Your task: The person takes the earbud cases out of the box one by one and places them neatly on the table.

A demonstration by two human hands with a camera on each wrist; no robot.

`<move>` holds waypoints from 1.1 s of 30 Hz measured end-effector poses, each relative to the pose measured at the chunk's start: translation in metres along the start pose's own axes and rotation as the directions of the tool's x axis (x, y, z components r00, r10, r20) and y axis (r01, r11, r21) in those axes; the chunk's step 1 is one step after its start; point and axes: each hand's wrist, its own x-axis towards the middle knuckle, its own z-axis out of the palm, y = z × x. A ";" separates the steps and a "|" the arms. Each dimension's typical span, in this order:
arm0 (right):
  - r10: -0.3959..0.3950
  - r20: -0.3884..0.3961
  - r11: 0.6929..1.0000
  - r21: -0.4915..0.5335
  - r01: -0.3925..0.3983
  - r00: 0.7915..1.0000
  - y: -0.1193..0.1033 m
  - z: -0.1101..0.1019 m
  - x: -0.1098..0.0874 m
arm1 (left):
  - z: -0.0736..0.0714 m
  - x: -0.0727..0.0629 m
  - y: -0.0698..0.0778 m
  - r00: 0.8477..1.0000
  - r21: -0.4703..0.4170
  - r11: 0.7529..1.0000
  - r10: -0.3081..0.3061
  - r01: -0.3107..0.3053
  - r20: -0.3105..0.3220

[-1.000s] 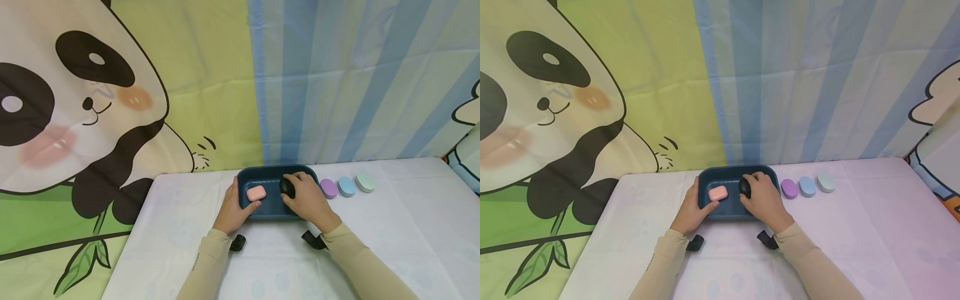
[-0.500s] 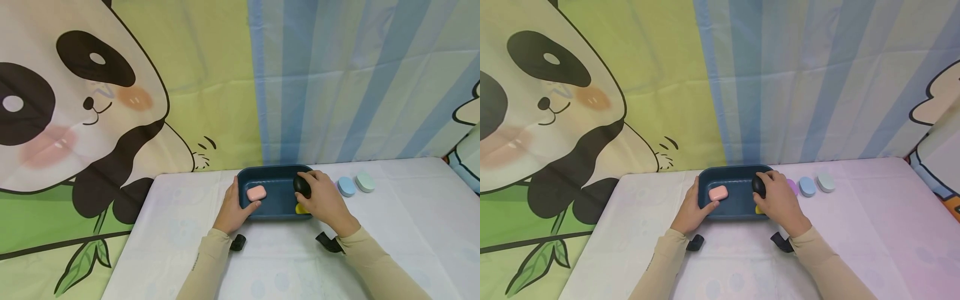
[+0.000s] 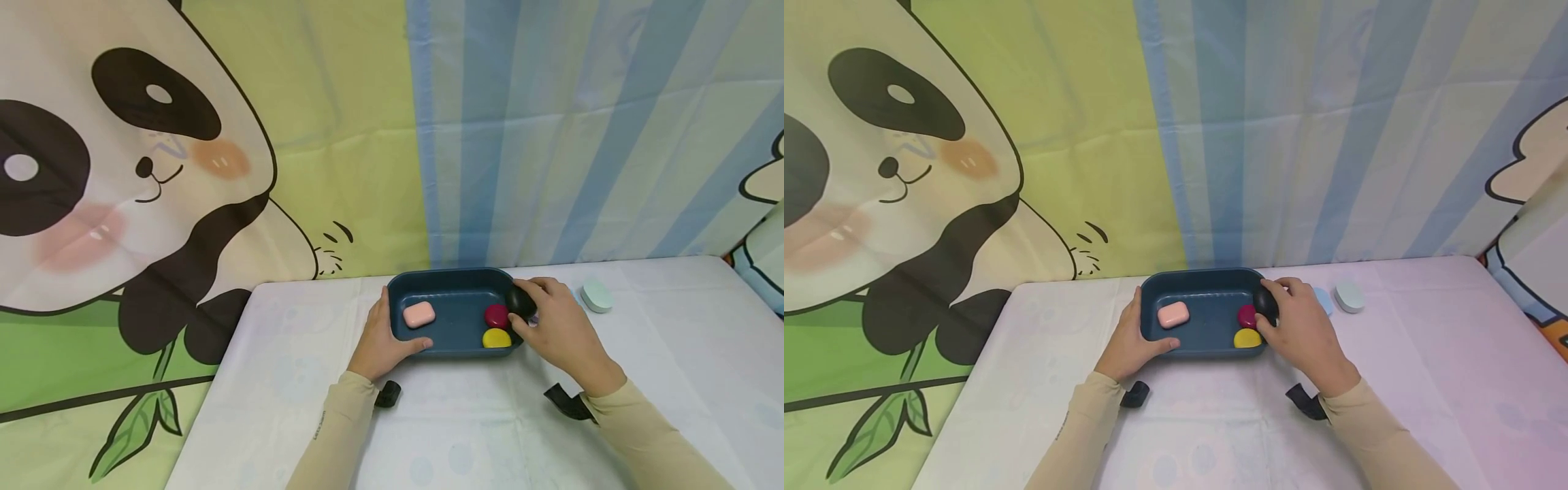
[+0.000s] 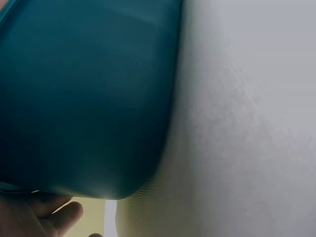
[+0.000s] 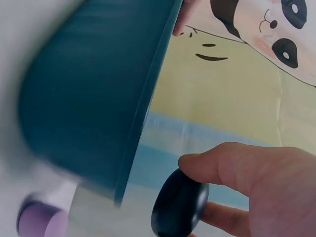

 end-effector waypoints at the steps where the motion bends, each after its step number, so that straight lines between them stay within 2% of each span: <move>1: -0.008 -0.013 1.000 -0.006 0.008 1.000 0.002 -0.001 -0.001 | 0.000 0.000 0.000 1.000 -0.003 1.000 -0.002 0.002 0.001; 6: -0.043 -0.069 0.998 -0.040 0.041 0.997 0.011 -0.004 -0.009 | 0.001 0.000 0.000 1.000 -0.015 1.000 -0.011 0.011 0.004; 11: -0.053 -0.091 0.996 -0.074 0.046 0.994 0.019 -0.004 -0.017 | 0.002 0.001 -0.001 1.000 -0.021 1.000 -0.012 0.012 0.001; 24: -0.056 -0.097 0.996 -0.070 0.050 0.994 0.029 0.000 -0.031 | 0.000 0.000 0.000 1.000 -0.033 0.999 -0.008 0.008 0.006; 33: -0.028 -0.048 0.998 -0.062 0.025 0.998 0.036 0.009 -0.039 | 0.001 0.000 -0.001 1.000 -0.029 0.999 -0.018 0.018 0.008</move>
